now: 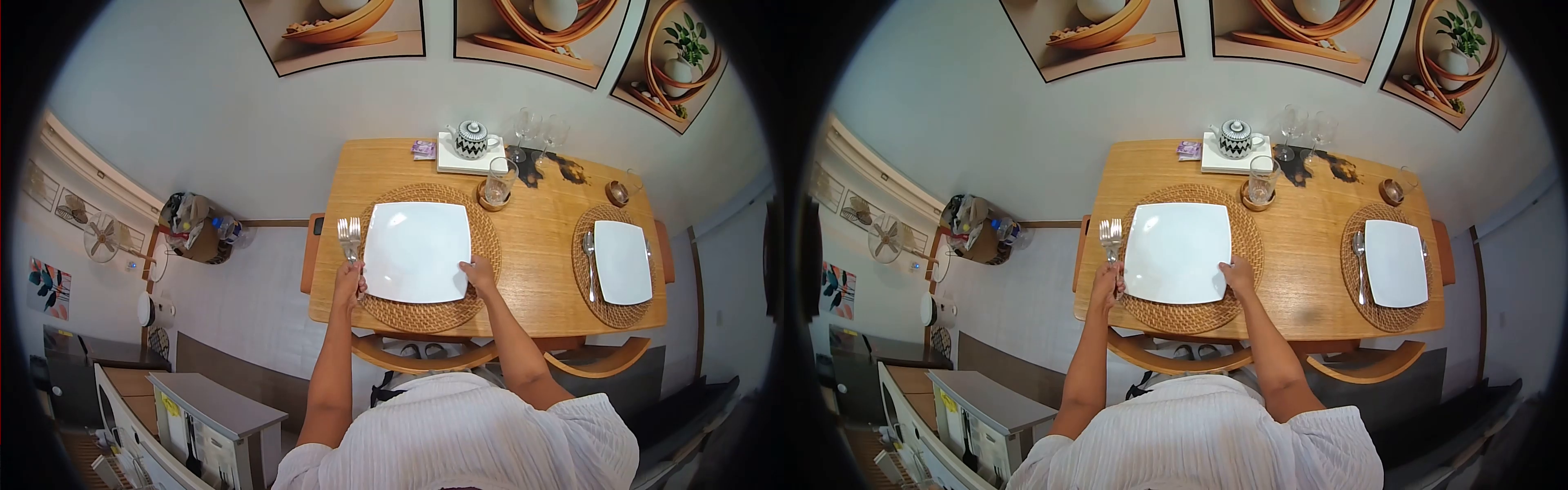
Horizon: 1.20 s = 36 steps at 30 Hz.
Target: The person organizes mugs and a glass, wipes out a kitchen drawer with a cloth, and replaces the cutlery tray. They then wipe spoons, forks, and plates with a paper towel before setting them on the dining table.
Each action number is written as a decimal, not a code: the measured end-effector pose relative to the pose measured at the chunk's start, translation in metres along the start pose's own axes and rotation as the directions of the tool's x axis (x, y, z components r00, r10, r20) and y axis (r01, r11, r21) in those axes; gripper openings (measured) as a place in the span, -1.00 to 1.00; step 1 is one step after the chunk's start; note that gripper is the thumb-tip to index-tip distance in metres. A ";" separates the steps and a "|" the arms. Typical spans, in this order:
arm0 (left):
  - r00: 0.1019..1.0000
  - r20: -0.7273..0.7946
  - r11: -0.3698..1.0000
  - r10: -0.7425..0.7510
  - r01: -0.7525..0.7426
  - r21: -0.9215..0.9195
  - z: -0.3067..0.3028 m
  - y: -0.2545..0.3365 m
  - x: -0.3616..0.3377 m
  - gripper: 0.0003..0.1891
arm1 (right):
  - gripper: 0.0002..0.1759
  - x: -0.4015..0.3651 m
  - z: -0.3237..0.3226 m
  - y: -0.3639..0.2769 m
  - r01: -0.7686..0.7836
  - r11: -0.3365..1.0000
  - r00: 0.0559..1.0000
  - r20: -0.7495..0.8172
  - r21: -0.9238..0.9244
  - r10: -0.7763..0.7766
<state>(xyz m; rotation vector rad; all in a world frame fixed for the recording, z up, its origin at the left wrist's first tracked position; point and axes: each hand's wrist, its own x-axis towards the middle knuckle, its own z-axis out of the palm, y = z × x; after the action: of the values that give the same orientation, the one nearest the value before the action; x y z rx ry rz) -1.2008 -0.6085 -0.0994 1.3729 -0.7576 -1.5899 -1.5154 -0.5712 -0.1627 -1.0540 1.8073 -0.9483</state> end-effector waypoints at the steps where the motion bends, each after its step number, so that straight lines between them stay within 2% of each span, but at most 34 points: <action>1: 0.999 -0.002 0.999 -0.032 0.032 -0.029 0.003 -0.004 0.000 -0.87 | -0.71 -0.001 -0.004 0.003 -0.013 0.999 1.000 -0.018 0.030 0.014; 4: 0.998 0.027 0.996 -0.058 0.060 -0.065 0.004 -0.016 0.001 -0.82 | -0.72 -0.006 -0.019 0.010 -0.014 1.000 0.998 -0.063 -0.016 0.013; 5: 0.995 0.072 0.996 -0.066 0.070 -0.050 0.007 -0.016 -0.003 -0.81 | -0.71 -0.003 -0.024 0.014 -0.082 0.995 0.996 -0.050 -0.057 0.079; 6: 0.990 0.117 0.996 -0.074 0.079 -0.036 0.009 -0.015 -0.007 -0.80 | -0.71 -0.005 -0.027 0.013 -0.081 0.995 0.996 -0.043 -0.061 0.078; 8: 0.995 0.087 0.998 -0.052 0.056 -0.040 0.008 -0.017 -0.010 -0.79 | -0.71 -0.015 -0.038 -0.005 -0.082 0.986 0.997 -0.025 -0.144 0.079; 9: 0.998 0.061 0.999 -0.018 0.021 -0.043 0.010 -0.011 -0.018 -0.82 | -0.66 -0.022 -0.040 -0.020 -0.113 0.933 0.992 -0.094 -0.341 0.085; 10: 0.999 0.037 0.999 0.019 -0.017 -0.042 0.012 -0.004 -0.024 -0.85 | -0.66 -0.019 -0.032 -0.027 -0.105 0.933 0.993 -0.090 -0.344 0.078; 11: 0.998 0.063 0.998 0.016 -0.013 -0.060 0.013 0.004 -0.032 -0.84 | -0.63 -0.014 -0.023 -0.034 0.115 0.915 0.949 -0.231 -0.388 -0.217; 12: 0.998 0.062 0.998 0.016 -0.013 -0.061 0.014 0.008 -0.037 -0.84 | -0.60 -0.012 -0.013 -0.040 0.305 0.834 0.803 -0.346 -0.459 -0.485; 14: 0.984 0.178 0.996 0.010 0.006 -0.088 0.019 0.011 -0.049 -0.82 | -0.54 -0.002 0.018 -0.080 0.434 0.901 0.892 -0.147 0.016 -0.427; 16: 0.979 0.204 0.995 -0.025 0.043 -0.085 0.024 0.015 -0.060 -0.81 | -0.58 -0.013 0.045 -0.143 0.307 0.942 0.949 0.026 0.138 -0.314; 18: 0.962 0.274 1.000 -0.003 0.009 -0.020 0.026 0.017 -0.069 -0.78 | -0.70 -0.012 0.064 -0.182 0.215 0.951 0.935 0.235 0.223 -0.267; 19: 0.963 0.269 0.999 0.009 0.001 -0.038 0.025 0.013 -0.071 -0.77 | -0.70 0.003 0.074 -0.181 0.220 0.950 0.932 0.241 0.222 -0.271; 21: 0.975 0.223 0.999 0.009 0.003 -0.054 0.013 0.006 -0.073 -0.77 | -0.86 0.030 0.096 -0.179 0.374 0.900 0.833 0.346 0.224 -0.432; 22: 0.983 0.181 0.998 0.004 0.008 -0.067 0.006 0.003 -0.073 -0.77 | -0.86 0.038 0.103 -0.182 0.377 0.899 0.827 0.357 0.222 -0.435; 24: 0.993 0.116 0.998 0.009 -0.001 -0.069 -0.012 -0.003 -0.075 -0.77 | -0.94 0.052 0.119 -0.183 0.390 0.906 0.872 0.251 0.165 -0.420; 26: 0.999 0.046 0.997 0.012 -0.009 -0.075 -0.030 -0.009 -0.081 -0.77 | -0.88 0.078 0.138 -0.174 0.394 0.912 0.881 0.234 0.119 -0.411; 28: 0.995 -0.088 0.999 -0.048 0.048 0.004 -0.050 -0.017 -0.091 -0.77 | -0.85 0.086 0.148 -0.178 0.426 0.866 0.905 0.138 -0.263 -0.403; 29: 0.993 -0.117 1.000 -0.025 0.027 0.012 -0.062 -0.029 -0.093 -0.78 | -0.84 0.089 0.152 -0.183 0.358 0.863 0.933 0.172 -0.356 -0.316; 30: 0.991 -0.134 1.000 -0.022 0.023 0.007 -0.070 -0.034 -0.102 -0.78 | -0.84 0.090 0.157 -0.185 0.369 0.860 0.928 0.189 -0.351 -0.321; 33: 0.981 -0.196 1.000 -0.005 0.004 -0.002 -0.082 -0.034 -0.126 -0.77 | -0.85 0.098 0.176 -0.184 0.403 0.744 0.914 0.203 -0.533 -0.350; 36: 0.953 -0.296 0.997 -0.057 0.042 -0.058 -0.082 -0.027 -0.153 -0.77 | -0.83 0.112 0.190 -0.168 0.456 0.678 0.888 0.250 -0.577 -0.385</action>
<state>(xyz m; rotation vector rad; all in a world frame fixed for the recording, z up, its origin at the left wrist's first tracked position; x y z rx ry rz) -1.1267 -0.4519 -0.0728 1.5594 -0.5000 -1.3863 -1.3300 -0.7720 -0.1171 -1.9763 1.8603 -0.5051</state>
